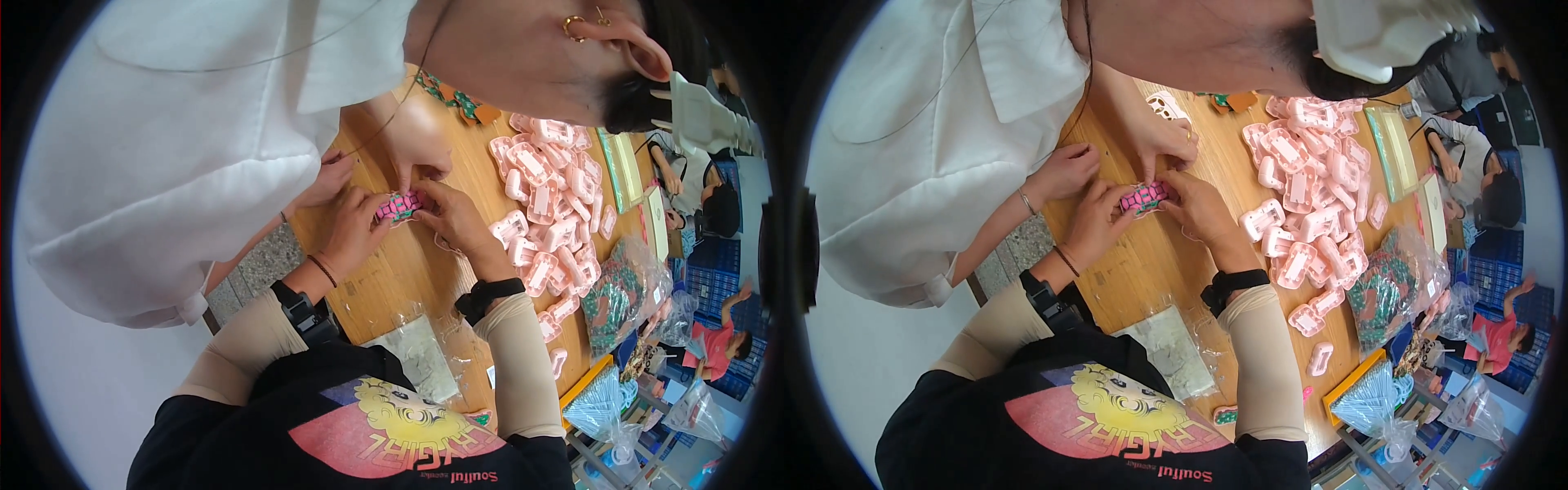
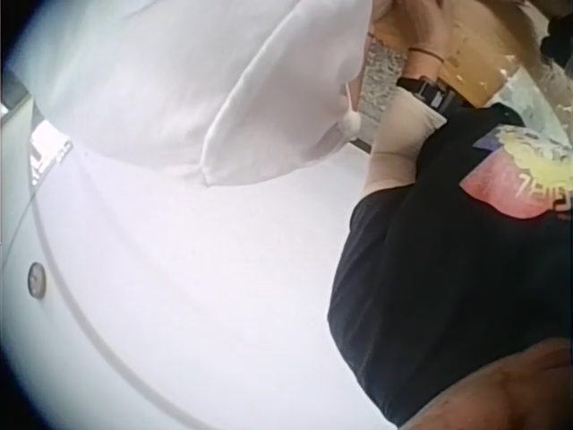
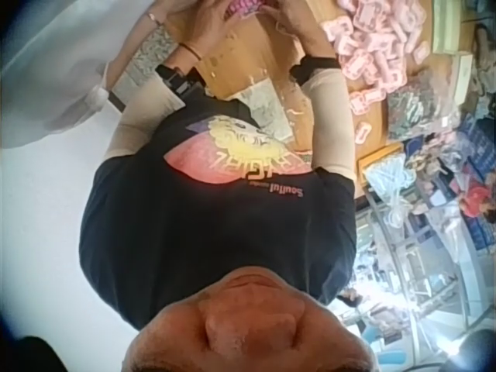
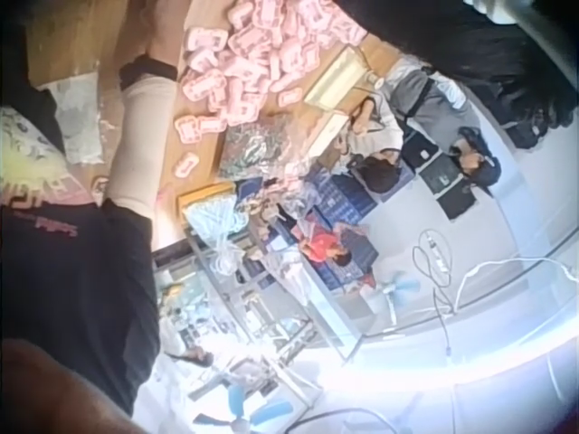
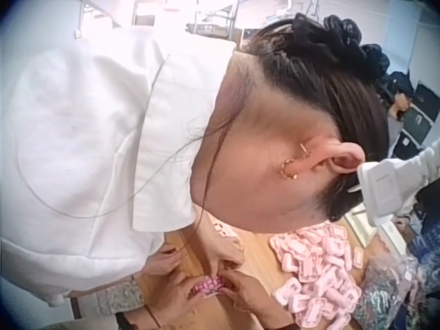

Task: Manually assemble and inspect small plastic toy parts and stickers.

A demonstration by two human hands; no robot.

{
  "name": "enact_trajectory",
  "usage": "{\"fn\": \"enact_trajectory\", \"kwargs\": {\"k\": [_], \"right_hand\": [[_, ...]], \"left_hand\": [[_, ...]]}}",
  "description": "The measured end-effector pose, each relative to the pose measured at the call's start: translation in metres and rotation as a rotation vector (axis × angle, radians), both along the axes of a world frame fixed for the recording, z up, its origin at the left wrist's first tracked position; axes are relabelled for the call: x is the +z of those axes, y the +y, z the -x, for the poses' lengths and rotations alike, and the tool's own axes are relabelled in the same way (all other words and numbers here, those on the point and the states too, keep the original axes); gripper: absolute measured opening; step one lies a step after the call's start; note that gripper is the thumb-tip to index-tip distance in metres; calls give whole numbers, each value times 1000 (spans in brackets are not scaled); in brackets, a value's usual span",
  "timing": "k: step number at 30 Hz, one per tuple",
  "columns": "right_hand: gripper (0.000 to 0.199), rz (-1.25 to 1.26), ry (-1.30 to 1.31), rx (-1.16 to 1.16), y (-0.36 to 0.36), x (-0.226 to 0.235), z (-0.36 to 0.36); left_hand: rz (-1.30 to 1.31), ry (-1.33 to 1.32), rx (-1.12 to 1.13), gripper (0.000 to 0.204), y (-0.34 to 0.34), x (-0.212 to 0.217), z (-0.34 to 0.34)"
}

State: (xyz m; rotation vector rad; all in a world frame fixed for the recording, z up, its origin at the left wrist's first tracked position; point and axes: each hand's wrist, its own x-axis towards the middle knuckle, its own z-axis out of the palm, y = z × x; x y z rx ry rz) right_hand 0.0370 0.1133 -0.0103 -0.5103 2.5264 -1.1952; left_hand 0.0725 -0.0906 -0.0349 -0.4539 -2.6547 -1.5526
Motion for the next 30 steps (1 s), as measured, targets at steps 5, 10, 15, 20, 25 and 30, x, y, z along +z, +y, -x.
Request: {"fn": "enact_trajectory", "kwargs": {"k": [5, 10, 15, 20, 25, 30], "right_hand": [[34, -145, 158, 69, 3, 5, 3], [31, -128, 197, 82, 3, 3, 4], [32, -171, 195, 83, 1, 5, 3], [33, -201, 209, 84, 0, 10, 1], [35, -228, 198, 73, -5, 15, 1], [34, -204, 229, 80, -2, 13, 0]], "left_hand": [[-5, -15, -12, 35, -1, -2, 0], [-142, -154, -76, 32, -10, 3, -1], [-108, -137, -44, 33, -20, -3, 1], [-154, -148, -17, 27, -13, -1, 0], [-20, -167, 26, 24, -13, 0, 0], [313, 112, -116, 24, -12, 17, 12]]}}
